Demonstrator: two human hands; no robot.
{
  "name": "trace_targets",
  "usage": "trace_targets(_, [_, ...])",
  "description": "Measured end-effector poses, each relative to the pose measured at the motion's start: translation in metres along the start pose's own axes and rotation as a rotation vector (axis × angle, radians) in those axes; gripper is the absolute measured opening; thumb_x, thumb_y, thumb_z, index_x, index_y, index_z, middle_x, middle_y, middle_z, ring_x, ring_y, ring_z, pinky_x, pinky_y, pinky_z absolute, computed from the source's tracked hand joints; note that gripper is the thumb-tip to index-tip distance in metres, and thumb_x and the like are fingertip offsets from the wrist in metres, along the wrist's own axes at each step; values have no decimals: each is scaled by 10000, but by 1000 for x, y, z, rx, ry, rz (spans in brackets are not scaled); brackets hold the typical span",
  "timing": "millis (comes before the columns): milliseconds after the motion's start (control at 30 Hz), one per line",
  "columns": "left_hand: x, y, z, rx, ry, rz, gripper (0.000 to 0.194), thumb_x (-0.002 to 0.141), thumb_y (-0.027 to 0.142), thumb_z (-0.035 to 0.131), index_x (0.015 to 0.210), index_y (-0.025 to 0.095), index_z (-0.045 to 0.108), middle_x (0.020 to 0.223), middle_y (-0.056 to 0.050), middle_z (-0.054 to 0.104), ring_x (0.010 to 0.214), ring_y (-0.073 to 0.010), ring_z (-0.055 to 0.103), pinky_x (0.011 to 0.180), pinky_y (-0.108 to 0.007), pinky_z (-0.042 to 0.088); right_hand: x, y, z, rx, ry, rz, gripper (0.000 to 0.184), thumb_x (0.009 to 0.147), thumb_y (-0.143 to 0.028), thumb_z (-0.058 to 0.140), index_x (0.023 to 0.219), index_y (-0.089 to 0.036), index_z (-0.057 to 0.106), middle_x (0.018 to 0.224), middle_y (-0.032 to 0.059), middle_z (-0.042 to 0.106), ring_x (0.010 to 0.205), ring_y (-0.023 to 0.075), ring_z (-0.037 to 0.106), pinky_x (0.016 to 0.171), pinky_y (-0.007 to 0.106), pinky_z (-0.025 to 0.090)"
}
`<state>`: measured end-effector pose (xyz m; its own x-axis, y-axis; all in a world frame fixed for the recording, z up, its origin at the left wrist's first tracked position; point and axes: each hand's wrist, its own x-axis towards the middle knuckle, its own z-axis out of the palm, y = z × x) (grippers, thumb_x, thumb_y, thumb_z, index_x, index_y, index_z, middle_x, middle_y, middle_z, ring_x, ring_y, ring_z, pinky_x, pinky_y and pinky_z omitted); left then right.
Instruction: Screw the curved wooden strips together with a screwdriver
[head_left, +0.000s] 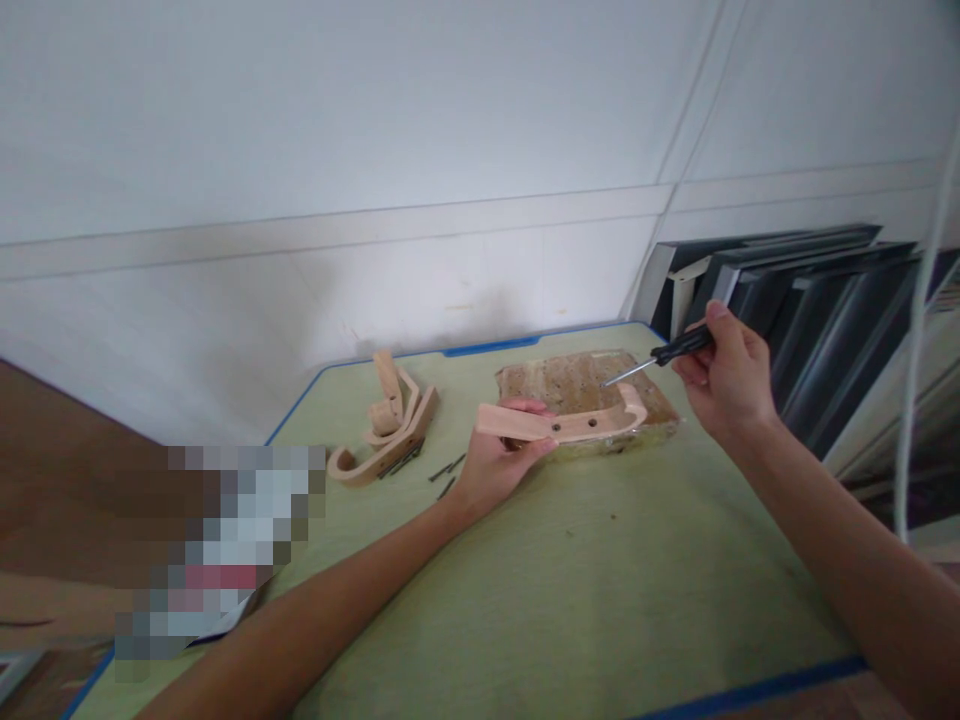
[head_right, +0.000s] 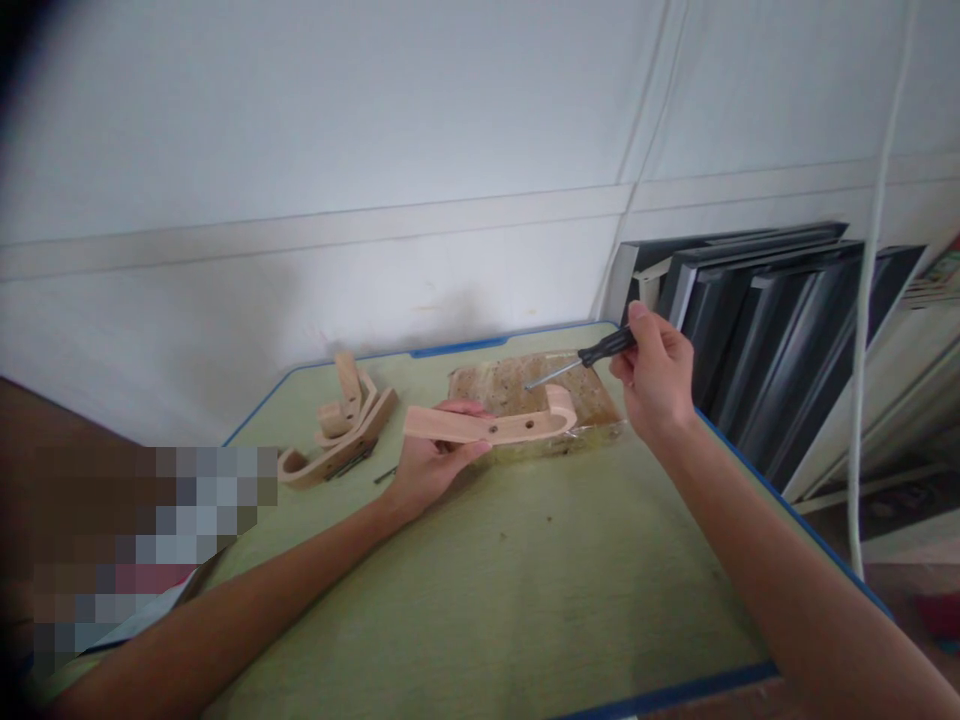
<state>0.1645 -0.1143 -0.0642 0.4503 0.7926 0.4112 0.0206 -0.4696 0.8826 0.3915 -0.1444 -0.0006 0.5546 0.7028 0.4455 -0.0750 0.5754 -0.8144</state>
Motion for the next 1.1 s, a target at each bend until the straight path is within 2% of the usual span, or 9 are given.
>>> trace_targets(300, [0, 3, -6, -4, -8, -10, 315, 648, 228, 680, 917, 154, 532, 899, -62, 658, 816, -171, 623, 729, -297, 498, -9, -20, -1, 147, -166, 69, 309, 768, -376, 534, 544, -188, 435, 440, -63, 266, 359, 43, 189, 296, 185, 127])
trace_targets(433, [-2, 2, -7, 5, -6, 24, 485, 638, 231, 693, 1063, 152, 472, 935, -77, 641, 893, -191, 607, 810, -344, 478, -16, -32, -7, 126, -350, 115, 242, 709, -424, 595, 666, -187, 575, 418, -48, 407, 335, 51, 323, 277, 170, 220])
trace_targets(567, [-3, 5, -4, 7, -24, 62, 634, 637, 213, 692, 1183, 168, 374, 1017, -90, 612, 958, -213, 587, 867, -397, 449, -23, -34, -9, 123, -500, 205, 257, 690, -420, 618, 727, -166, 608, 431, -25, 485, 345, 77, 422, 311, 189, 334])
trace_targets(667, [-1, 12, -8, 17, -77, 82, 729, 599, 175, 714, 1230, 186, 348, 1104, -103, 589, 1078, -239, 518, 947, -425, 377, -25, -30, -7, 155, -524, 272, 253, 694, -410, 619, 722, -159, 603, 447, -21, 496, 367, 73, 442, 334, 178, 360])
trace_targets(767, [2, 23, -27, 32, -154, 93, 860, 543, 164, 745, 1279, 188, 301, 1258, -128, 477, 1178, -253, 422, 989, -418, 321, -24, -27, -6, 219, -466, 318, 243, 693, -405, 622, 712, -165, 597, 454, -35, 474, 377, 52, 425, 335, 145, 344])
trace_targets(833, [3, 32, -48, 103, -198, 89, 812, 575, 195, 729, 1277, 184, 320, 1289, -133, 442, 1198, -247, 398, 1007, -420, 287, -21, -26, -7, 275, -406, 353, 228, 703, -397, 612, 702, -170, 590, 477, -43, 459, 385, 33, 404, 336, 124, 330])
trace_targets(900, [1, 40, -69, 248, -135, 70, 650, 639, 235, 679, 1224, 176, 402, 1275, -122, 462, 1200, -226, 398, 1010, -392, 287, -17, -26, -10, 334, -352, 396, 216, 722, -388, 590, 699, -174, 580, 513, -47, 450, 393, 19, 379, 342, 112, 323])
trace_targets(1000, [-10, 46, -94, 615, -46, -64, 331, 739, 302, 557, 1044, 174, 551, 1118, -71, 589, 1054, -185, 531, 921, -319, 395, -13, -25, -13, 412, -298, 455, 204, 753, -375, 548, 708, -177, 562, 537, -52, 420, 401, 16, 344, 365, 121, 340])
trace_targets(1100, [-27, 44, -107, 751, -20, -122, 201, 750, 291, 520, 884, 169, 608, 926, -50, 648, 863, -181, 602, 795, -304, 459, -11, -22, -15, 468, -271, 495, 207, 776, -365, 508, 718, -170, 546, 553, -54, 395, 404, 21, 310, 396, 148, 369])
